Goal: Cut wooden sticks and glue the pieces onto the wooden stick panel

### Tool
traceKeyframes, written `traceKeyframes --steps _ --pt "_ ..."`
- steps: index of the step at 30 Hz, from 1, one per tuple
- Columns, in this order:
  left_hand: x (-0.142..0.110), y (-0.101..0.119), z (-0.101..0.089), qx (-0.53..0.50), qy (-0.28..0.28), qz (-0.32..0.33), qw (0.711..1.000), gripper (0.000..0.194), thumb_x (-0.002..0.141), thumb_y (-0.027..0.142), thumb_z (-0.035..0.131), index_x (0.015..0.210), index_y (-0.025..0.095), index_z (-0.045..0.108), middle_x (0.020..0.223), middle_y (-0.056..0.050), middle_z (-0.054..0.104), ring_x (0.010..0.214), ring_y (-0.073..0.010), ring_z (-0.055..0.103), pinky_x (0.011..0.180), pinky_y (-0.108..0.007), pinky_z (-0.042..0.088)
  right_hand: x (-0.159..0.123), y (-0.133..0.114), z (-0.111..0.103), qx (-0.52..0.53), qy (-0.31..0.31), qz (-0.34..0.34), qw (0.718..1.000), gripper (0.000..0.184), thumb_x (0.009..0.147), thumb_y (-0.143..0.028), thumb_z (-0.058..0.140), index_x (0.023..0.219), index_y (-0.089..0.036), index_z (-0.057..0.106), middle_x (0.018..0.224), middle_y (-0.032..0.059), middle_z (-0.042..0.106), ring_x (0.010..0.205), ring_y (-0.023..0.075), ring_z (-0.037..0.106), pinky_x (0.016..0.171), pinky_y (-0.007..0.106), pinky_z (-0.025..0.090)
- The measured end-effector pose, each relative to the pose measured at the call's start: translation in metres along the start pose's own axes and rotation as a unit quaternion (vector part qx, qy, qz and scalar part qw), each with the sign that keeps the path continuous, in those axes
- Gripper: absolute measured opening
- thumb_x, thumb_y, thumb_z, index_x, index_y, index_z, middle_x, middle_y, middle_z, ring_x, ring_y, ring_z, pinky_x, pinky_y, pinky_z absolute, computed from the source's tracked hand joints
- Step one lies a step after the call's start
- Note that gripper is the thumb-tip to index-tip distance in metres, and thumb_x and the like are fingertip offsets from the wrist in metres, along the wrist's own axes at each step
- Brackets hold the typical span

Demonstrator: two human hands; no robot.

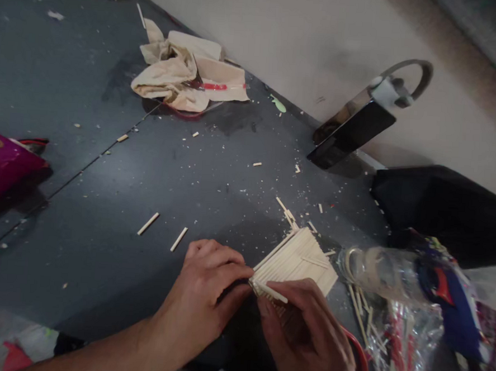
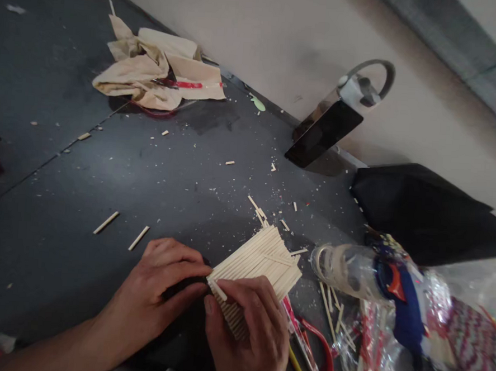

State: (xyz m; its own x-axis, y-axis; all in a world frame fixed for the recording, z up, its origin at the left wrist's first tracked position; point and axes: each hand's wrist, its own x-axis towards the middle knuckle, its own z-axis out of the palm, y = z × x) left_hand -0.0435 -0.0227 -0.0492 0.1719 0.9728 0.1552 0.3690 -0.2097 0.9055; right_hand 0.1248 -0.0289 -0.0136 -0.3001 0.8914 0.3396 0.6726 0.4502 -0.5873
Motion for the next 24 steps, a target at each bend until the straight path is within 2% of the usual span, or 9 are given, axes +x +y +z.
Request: traceKeyframes --steps 5,18,24 --pt "0.0003 0.0014 -0.0001 -0.009 0.0 0.002 1.0 0.014 0.083 0.013 0.066 0.093 0.023 0.069 0.087 0.002 0.068 0.082 -0.016 0.057 0.077 -0.036 0.033 0.0002 0.003 0.002 -0.011 -0.014 0.0 1.0 0.018 0.08 -0.006 0.065 0.094 -0.017 0.063 0.076 0.0014 0.065 0.07 0.0124 0.062 0.066 0.025 0.052" --pt "0.0007 0.0 -0.0005 -0.002 -0.002 0.02 1.0 0.02 0.085 0.015 0.064 0.099 0.029 0.07 0.088 0.004 0.071 0.08 -0.0155 0.056 0.078 -0.036 0.031 -0.0016 0.0065 0.003 -0.012 -0.028 0.0 1.0 0.016 0.081 -0.006 0.065 0.093 -0.017 0.065 0.076 0.0017 0.066 0.07 0.012 0.062 0.065 0.024 0.051" --pt "0.0013 0.0 0.0001 0.001 0.009 0.026 1.0 0.014 0.086 0.017 0.063 0.093 0.026 0.071 0.086 0.003 0.072 0.078 -0.0155 0.056 0.078 -0.036 0.031 -0.0012 0.0063 0.0024 -0.019 -0.032 0.0 0.999 0.013 0.083 -0.007 0.064 0.091 -0.016 0.065 0.074 0.0015 0.066 0.069 0.0119 0.061 0.064 0.024 0.05"
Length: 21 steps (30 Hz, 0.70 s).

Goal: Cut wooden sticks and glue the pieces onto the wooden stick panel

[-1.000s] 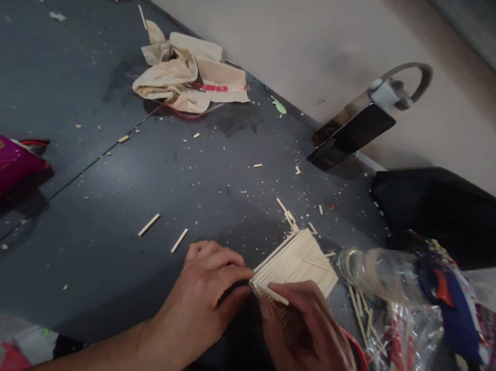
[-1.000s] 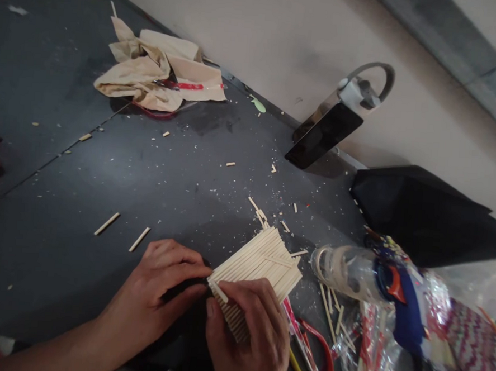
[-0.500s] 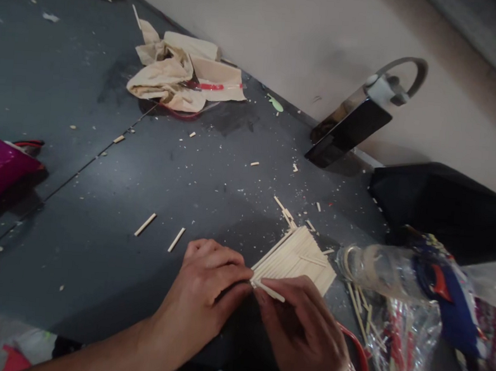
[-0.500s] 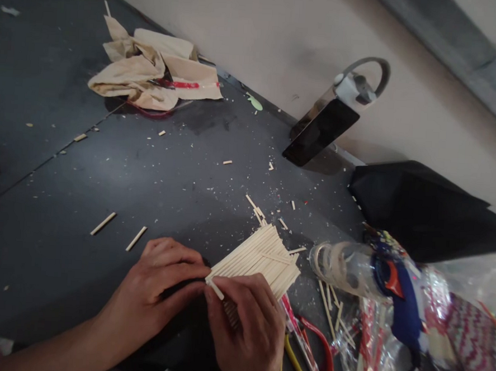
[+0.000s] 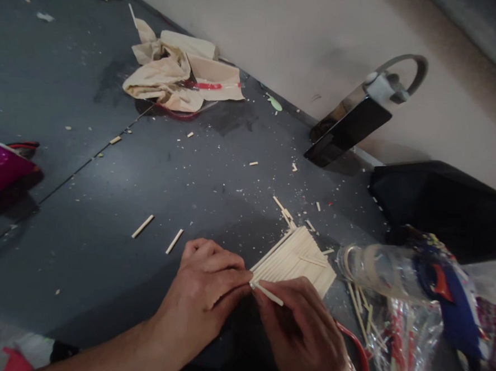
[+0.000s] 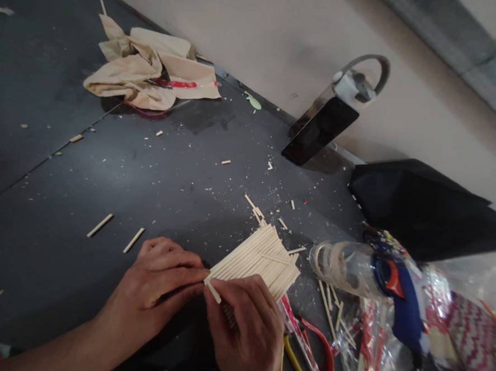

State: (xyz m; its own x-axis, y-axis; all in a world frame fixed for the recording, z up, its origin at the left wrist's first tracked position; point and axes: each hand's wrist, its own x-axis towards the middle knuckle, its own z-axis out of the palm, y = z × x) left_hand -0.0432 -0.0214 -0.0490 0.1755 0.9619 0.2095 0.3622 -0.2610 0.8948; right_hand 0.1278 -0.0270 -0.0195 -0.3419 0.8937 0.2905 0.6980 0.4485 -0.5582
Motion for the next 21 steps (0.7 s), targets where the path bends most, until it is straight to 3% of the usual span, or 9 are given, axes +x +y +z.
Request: traceKeyframes --steps 21 --pt "0.0002 0.0001 -0.0003 0.013 0.011 0.027 0.999 0.016 0.084 0.014 0.064 0.094 0.024 0.07 0.086 0.003 0.071 0.077 -0.0151 0.057 0.078 -0.037 0.033 0.0051 -0.0029 0.0022 0.0 0.031 0.005 0.999 0.01 0.081 -0.009 0.065 0.086 -0.018 0.065 0.069 0.0001 0.067 0.063 0.0127 0.061 0.061 0.026 0.05"
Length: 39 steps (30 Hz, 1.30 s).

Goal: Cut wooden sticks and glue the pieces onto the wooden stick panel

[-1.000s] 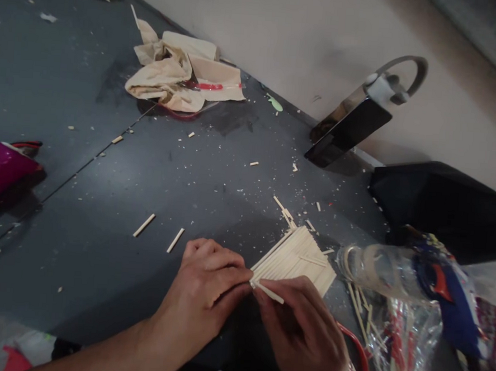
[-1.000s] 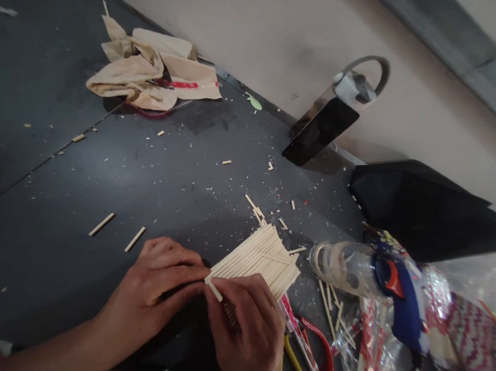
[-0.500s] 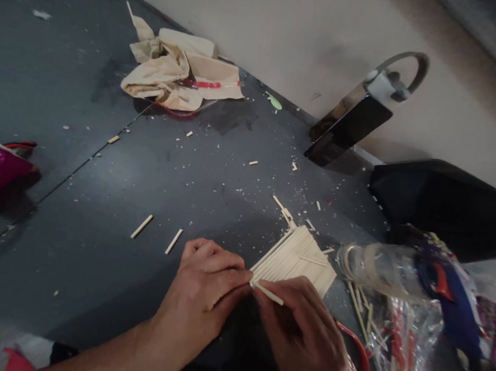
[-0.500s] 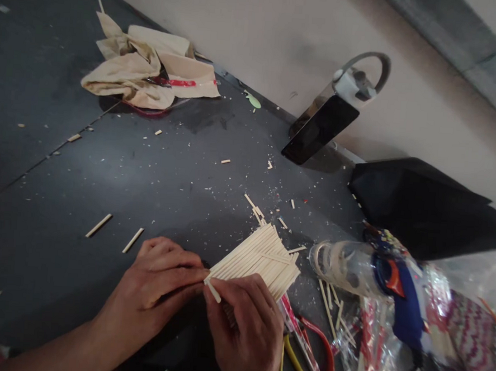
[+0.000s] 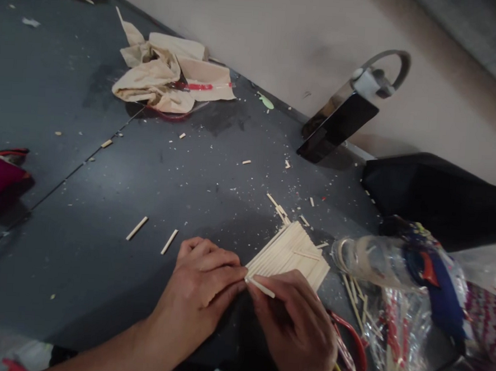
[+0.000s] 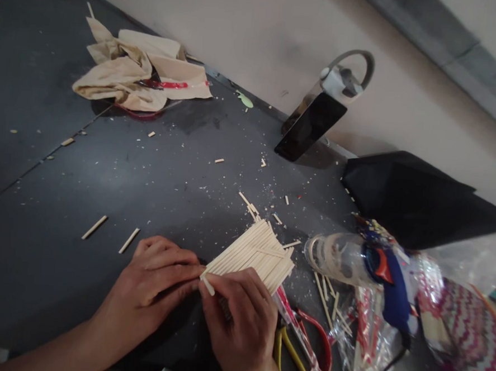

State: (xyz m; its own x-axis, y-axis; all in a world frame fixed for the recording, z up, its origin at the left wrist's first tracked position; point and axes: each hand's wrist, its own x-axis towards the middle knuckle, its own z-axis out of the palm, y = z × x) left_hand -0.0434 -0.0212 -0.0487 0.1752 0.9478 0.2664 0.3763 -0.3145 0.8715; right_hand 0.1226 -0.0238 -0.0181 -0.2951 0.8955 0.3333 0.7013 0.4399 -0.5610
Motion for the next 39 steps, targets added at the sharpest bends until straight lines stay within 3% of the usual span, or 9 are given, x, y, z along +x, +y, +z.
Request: traceKeyframes --steps 3,9,14,19,21,25,31,35,39 --pt "0.0 0.0 0.0 0.025 -0.006 0.002 1.0 0.015 0.085 0.015 0.064 0.095 0.025 0.069 0.089 0.001 0.071 0.08 -0.0161 0.058 0.079 -0.037 0.034 -0.001 -0.001 0.002 0.002 0.005 -0.005 1.0 0.013 0.081 -0.007 0.065 0.087 -0.018 0.065 0.07 0.0003 0.068 0.064 0.0131 0.061 0.062 0.026 0.05" --pt "-0.002 -0.003 -0.001 0.082 -0.027 -0.006 0.996 0.018 0.082 0.016 0.065 0.098 0.023 0.067 0.095 -0.002 0.07 0.087 -0.0199 0.06 0.082 -0.041 0.036 -0.006 0.0 -0.013 -0.018 0.032 -0.033 0.999 0.035 0.078 -0.012 0.068 0.112 -0.016 0.059 0.083 0.0046 0.068 0.076 0.0171 0.063 0.07 0.032 0.053" --pt "-0.001 -0.005 -0.002 0.103 -0.059 -0.016 0.993 0.023 0.083 0.019 0.063 0.106 0.022 0.064 0.099 -0.004 0.07 0.092 -0.0222 0.06 0.084 -0.044 0.038 -0.003 0.038 -0.047 -0.185 0.127 0.06 0.973 0.028 0.084 -0.019 0.057 0.112 -0.016 0.063 0.093 0.009 0.069 0.081 0.021 0.063 0.072 0.037 0.052" --pt "0.002 -0.004 0.001 0.111 -0.079 -0.02 0.991 0.021 0.085 0.019 0.06 0.105 0.023 0.066 0.098 -0.004 0.072 0.093 -0.0226 0.061 0.084 -0.045 0.04 -0.001 0.076 -0.056 -0.139 0.0 0.171 0.975 0.035 0.09 -0.027 0.045 0.116 -0.012 0.064 0.11 0.014 0.07 0.1 0.0256 0.065 0.084 0.042 0.051" --pt "0.003 -0.003 0.001 0.112 -0.08 -0.021 0.99 0.02 0.085 0.019 0.059 0.103 0.024 0.067 0.097 -0.003 0.072 0.092 -0.0225 0.062 0.083 -0.045 0.041 -0.002 0.075 -0.055 -0.093 -0.031 0.206 0.974 0.034 0.09 -0.027 0.045 0.115 -0.013 0.065 0.112 0.0124 0.07 0.102 0.0241 0.065 0.088 0.041 0.051" --pt "0.01 -0.001 -0.009 0.094 -0.057 -0.023 0.994 0.02 0.086 0.019 0.057 0.101 0.025 0.068 0.099 -0.003 0.073 0.092 -0.0214 0.064 0.083 -0.042 0.045 -0.011 0.051 -0.06 -0.039 0.002 0.245 0.969 0.034 0.089 -0.03 0.049 0.114 -0.014 0.066 0.109 0.0112 0.072 0.099 0.0235 0.067 0.086 0.037 0.053" --pt "0.014 -0.001 -0.035 0.095 -0.053 -0.011 0.994 0.023 0.084 0.021 0.055 0.1 0.025 0.07 0.101 -0.003 0.074 0.094 -0.0205 0.066 0.084 -0.038 0.048 -0.057 0.019 -0.058 0.03 -0.005 0.215 0.976 0.033 0.089 -0.026 0.054 0.121 -0.022 0.062 0.112 0.0078 0.071 0.098 0.0202 0.069 0.076 0.028 0.058" --pt "0.011 -0.006 -0.031 0.115 -0.097 -0.019 0.988 0.025 0.081 0.016 0.057 0.098 0.027 0.072 0.099 -0.002 0.075 0.092 -0.0207 0.067 0.084 -0.039 0.048 -0.081 0.023 -0.044 0.059 0.004 0.226 0.972 0.034 0.089 -0.022 0.054 0.122 -0.022 0.062 0.114 0.0077 0.07 0.101 0.0207 0.069 0.078 0.029 0.059" --pt "0.02 -0.007 -0.02 0.118 -0.117 -0.033 0.986 0.028 0.081 0.012 0.055 0.099 0.026 0.071 0.102 -0.003 0.074 0.096 -0.0218 0.066 0.087 -0.04 0.047 -0.08 0.032 -0.04 0.061 0.019 0.231 0.971 0.035 0.088 -0.021 0.056 0.122 -0.023 0.062 0.112 0.0069 0.071 0.1 0.0215 0.069 0.08 0.032 0.059"
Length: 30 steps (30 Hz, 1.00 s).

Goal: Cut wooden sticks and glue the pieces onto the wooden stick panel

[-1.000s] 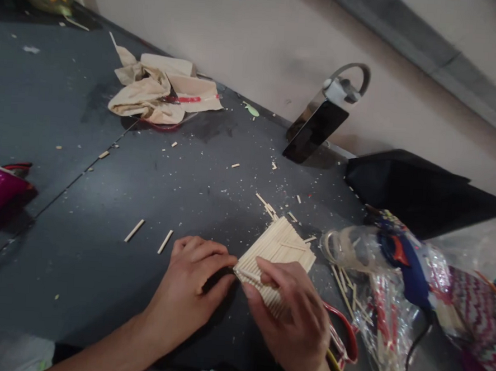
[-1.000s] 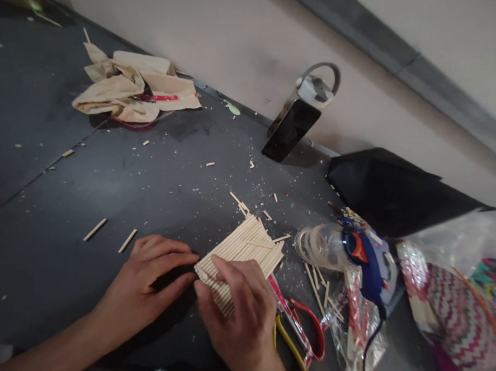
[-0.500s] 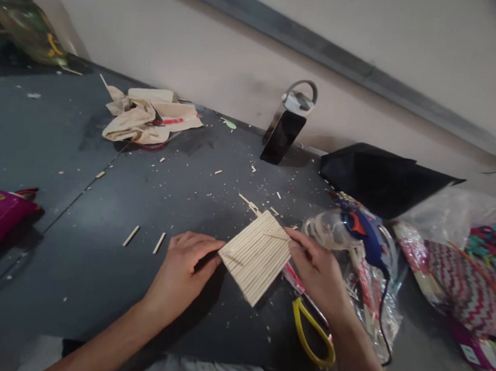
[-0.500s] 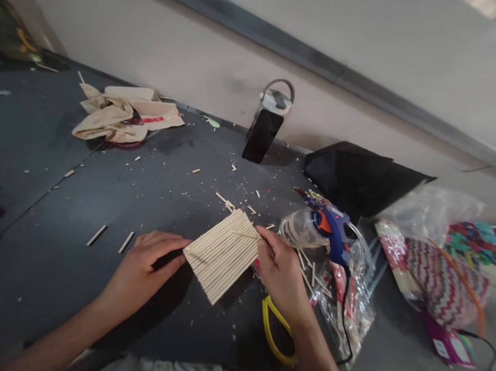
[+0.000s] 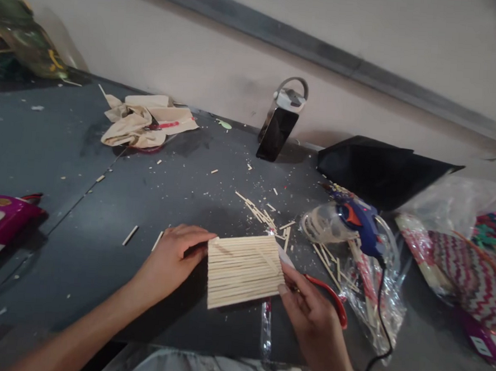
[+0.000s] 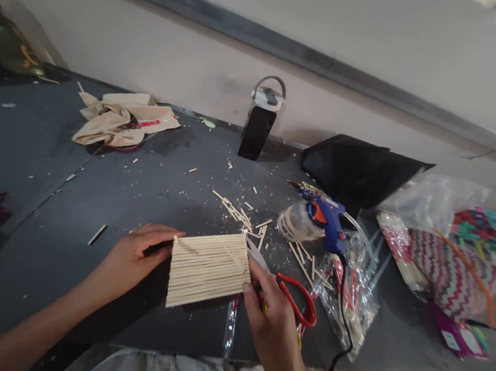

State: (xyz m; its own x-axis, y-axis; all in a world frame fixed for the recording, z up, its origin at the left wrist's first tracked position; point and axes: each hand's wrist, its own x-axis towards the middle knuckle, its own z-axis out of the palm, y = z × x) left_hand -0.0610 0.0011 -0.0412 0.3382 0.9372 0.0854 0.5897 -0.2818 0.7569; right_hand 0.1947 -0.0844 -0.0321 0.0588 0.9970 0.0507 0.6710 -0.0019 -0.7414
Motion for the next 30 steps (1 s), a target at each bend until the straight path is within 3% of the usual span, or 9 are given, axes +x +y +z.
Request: traceKeyframes --steps 5,8,12,15,19,22,30 --pt "0.013 0.002 0.001 -0.005 -0.003 -0.04 0.999 0.033 0.082 0.015 0.057 0.113 0.023 0.066 0.099 -0.003 0.074 0.093 -0.0207 0.066 0.087 -0.04 0.047 0.012 0.008 -0.009 -0.028 -0.005 -0.011 1.0 0.035 0.088 -0.025 0.056 0.122 -0.023 0.062 0.11 0.0066 0.072 0.097 0.0209 0.07 0.076 0.029 0.06" --pt "0.013 0.001 0.002 -0.018 0.005 -0.037 0.999 0.029 0.082 0.02 0.059 0.11 0.024 0.066 0.094 -0.002 0.074 0.089 -0.0195 0.066 0.084 -0.037 0.048 0.015 0.014 -0.021 -0.047 -0.029 -0.036 0.998 0.033 0.088 -0.028 0.056 0.119 -0.023 0.064 0.104 0.006 0.074 0.09 0.0204 0.072 0.071 0.027 0.061" --pt "0.011 -0.004 0.003 -0.034 0.018 -0.003 0.999 0.025 0.083 0.017 0.058 0.103 0.025 0.068 0.097 -0.002 0.074 0.091 -0.0187 0.066 0.087 -0.039 0.046 0.017 0.006 -0.031 -0.102 0.063 -0.018 0.993 0.025 0.086 -0.034 0.058 0.108 -0.026 0.069 0.094 0.0018 0.076 0.08 0.0197 0.073 0.064 0.024 0.061" --pt "0.011 -0.006 0.003 -0.061 0.029 0.006 0.998 0.022 0.084 0.017 0.057 0.1 0.025 0.069 0.1 -0.003 0.072 0.093 -0.0187 0.065 0.086 -0.038 0.046 0.022 -0.016 -0.023 -0.12 0.108 -0.026 0.986 0.018 0.084 -0.035 0.061 0.097 -0.028 0.071 0.089 0.0004 0.076 0.076 0.0203 0.072 0.068 0.027 0.06" --pt "0.01 -0.008 -0.001 -0.096 0.018 -0.006 0.995 0.02 0.084 0.016 0.059 0.099 0.025 0.07 0.1 -0.002 0.071 0.094 -0.019 0.064 0.084 -0.036 0.046 0.037 -0.047 0.004 -0.074 0.033 -0.125 0.989 0.015 0.084 -0.019 0.062 0.095 -0.026 0.067 0.083 0.0003 0.073 0.066 0.0151 0.068 0.055 0.022 0.056" --pt "0.009 -0.009 -0.002 -0.123 0.004 -0.001 0.992 0.02 0.085 0.017 0.062 0.1 0.027 0.07 0.099 -0.001 0.071 0.092 -0.0185 0.064 0.084 -0.036 0.044 0.049 -0.06 0.025 -0.034 -0.03 -0.156 0.987 0.013 0.083 -0.016 0.062 0.094 -0.023 0.064 0.072 -0.0009 0.067 0.06 0.0134 0.064 0.057 0.023 0.055" --pt "0.005 -0.01 0.004 -0.173 -0.025 0.033 0.984 0.018 0.083 0.016 0.066 0.098 0.026 0.069 0.089 0.002 0.073 0.085 -0.0166 0.063 0.082 -0.036 0.039 0.055 -0.061 0.041 -0.058 -0.067 -0.196 0.977 0.018 0.079 -0.015 0.068 0.094 -0.019 0.059 0.072 0.0009 0.066 0.065 0.0148 0.064 0.061 0.027 0.054"
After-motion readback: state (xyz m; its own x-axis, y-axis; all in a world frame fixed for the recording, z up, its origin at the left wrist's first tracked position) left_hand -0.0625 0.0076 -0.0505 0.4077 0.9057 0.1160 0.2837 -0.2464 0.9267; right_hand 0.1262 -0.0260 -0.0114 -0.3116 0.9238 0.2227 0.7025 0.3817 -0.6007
